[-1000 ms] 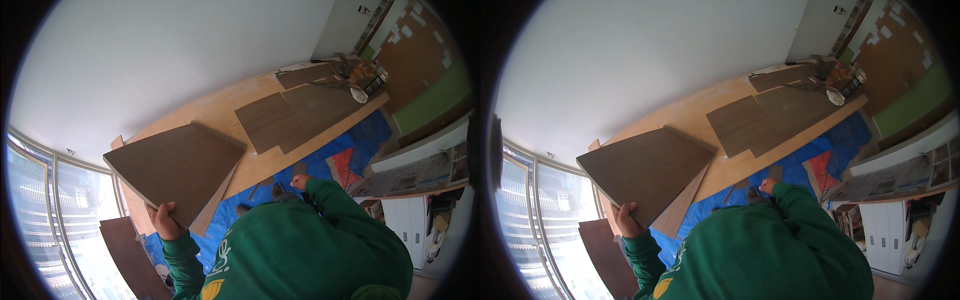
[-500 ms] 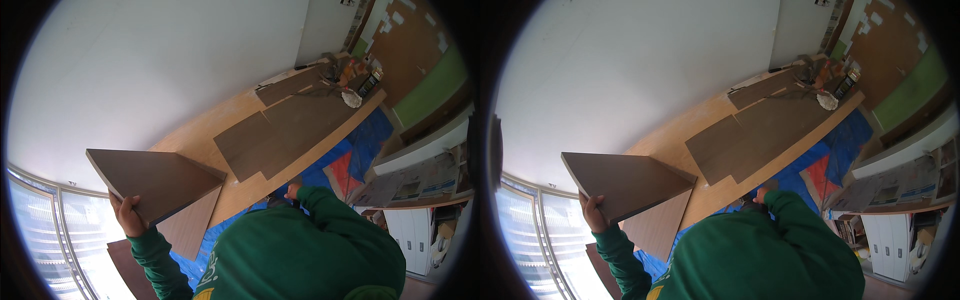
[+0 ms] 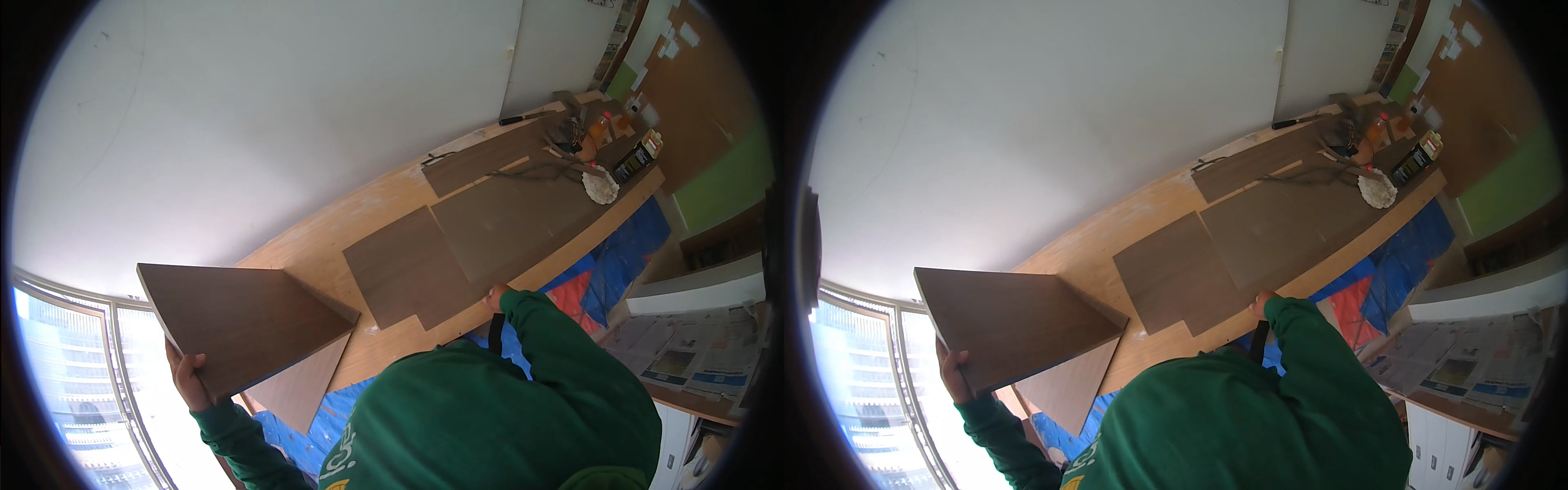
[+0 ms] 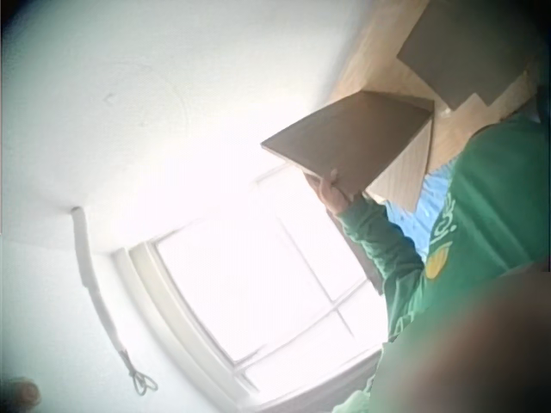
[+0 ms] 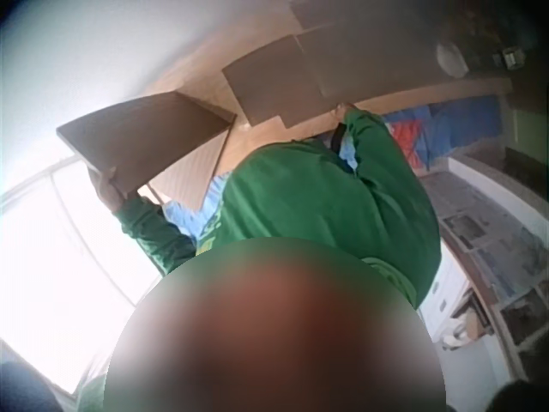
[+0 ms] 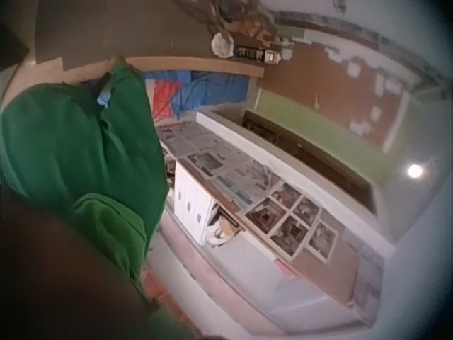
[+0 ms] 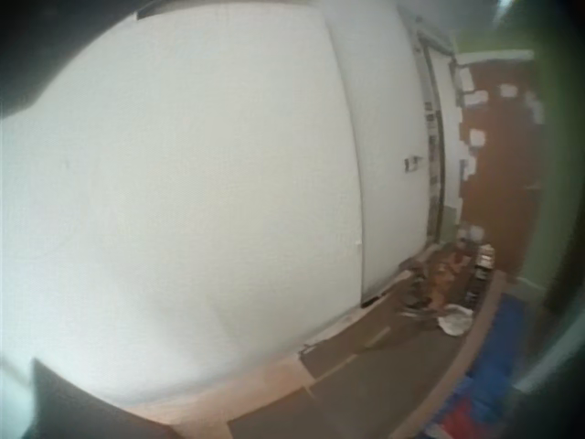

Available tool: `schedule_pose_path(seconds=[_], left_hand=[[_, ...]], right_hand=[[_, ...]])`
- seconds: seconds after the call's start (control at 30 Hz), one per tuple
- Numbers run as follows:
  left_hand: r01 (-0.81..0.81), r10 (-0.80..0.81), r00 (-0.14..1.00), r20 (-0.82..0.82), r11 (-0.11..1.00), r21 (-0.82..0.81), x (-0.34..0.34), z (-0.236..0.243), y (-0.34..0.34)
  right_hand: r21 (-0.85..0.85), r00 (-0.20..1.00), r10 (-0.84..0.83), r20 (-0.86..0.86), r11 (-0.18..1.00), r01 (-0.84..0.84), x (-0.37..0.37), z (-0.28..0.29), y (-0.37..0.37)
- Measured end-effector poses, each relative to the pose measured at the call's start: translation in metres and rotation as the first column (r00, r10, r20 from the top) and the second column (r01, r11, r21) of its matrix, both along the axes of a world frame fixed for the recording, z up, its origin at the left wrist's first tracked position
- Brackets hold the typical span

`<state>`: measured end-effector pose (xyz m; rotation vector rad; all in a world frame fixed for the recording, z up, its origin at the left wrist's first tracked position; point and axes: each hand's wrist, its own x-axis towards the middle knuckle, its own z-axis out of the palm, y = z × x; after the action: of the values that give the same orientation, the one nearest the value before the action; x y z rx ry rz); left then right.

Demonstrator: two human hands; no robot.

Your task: The person cuts a wood panel using a utility knife and a straightedge, then snaps off the cut strip. They repeat the process on another panel, scoring and snapping to separate a strip. The person works at a wooden workbench in a room with a large window.

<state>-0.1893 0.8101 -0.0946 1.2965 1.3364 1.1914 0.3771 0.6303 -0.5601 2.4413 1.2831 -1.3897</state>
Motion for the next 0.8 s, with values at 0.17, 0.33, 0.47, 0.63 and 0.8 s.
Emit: schedule_pose_path(seconds=[0.17, 0.33, 0.47, 0.63, 0.8], left_hand=[[-0.137, 0.129, 0.989, 0.067, 0.981, 0.140, 0.020, -0.006, 0.010], [-0.074, 0.063, 0.996, 0.070, 0.981, 0.179, 0.035, 0.000, 0.016], [-0.086, 0.084, 0.996, 0.021, 0.987, 0.136, 0.049, 0.006, 0.019], [-0.085, 0.079, 0.996, 0.037, 0.981, 0.175, 0.062, 0.005, 0.021], [-0.064, 0.057, 0.997, 0.052, 0.987, 0.150, 0.066, 0.008, 0.020]], right_hand=[[-0.004, 0.982, -0.055, -0.182, 0.998, 0.055, -0.017, 0.002, 0.016], [0.346, 0.981, -0.015, -0.193, 0.935, 0.082, -0.029, -0.021, 0.010], [0.079, 0.940, -0.203, -0.275, 0.969, 0.233, -0.007, -0.016, 0.010], [-0.023, 0.982, -0.125, -0.138, 0.992, 0.123, 0.019, -0.019, -0.003], [0.081, 0.997, -0.069, 0.033, 0.994, 0.066, 0.026, -0.076, -0.030]])
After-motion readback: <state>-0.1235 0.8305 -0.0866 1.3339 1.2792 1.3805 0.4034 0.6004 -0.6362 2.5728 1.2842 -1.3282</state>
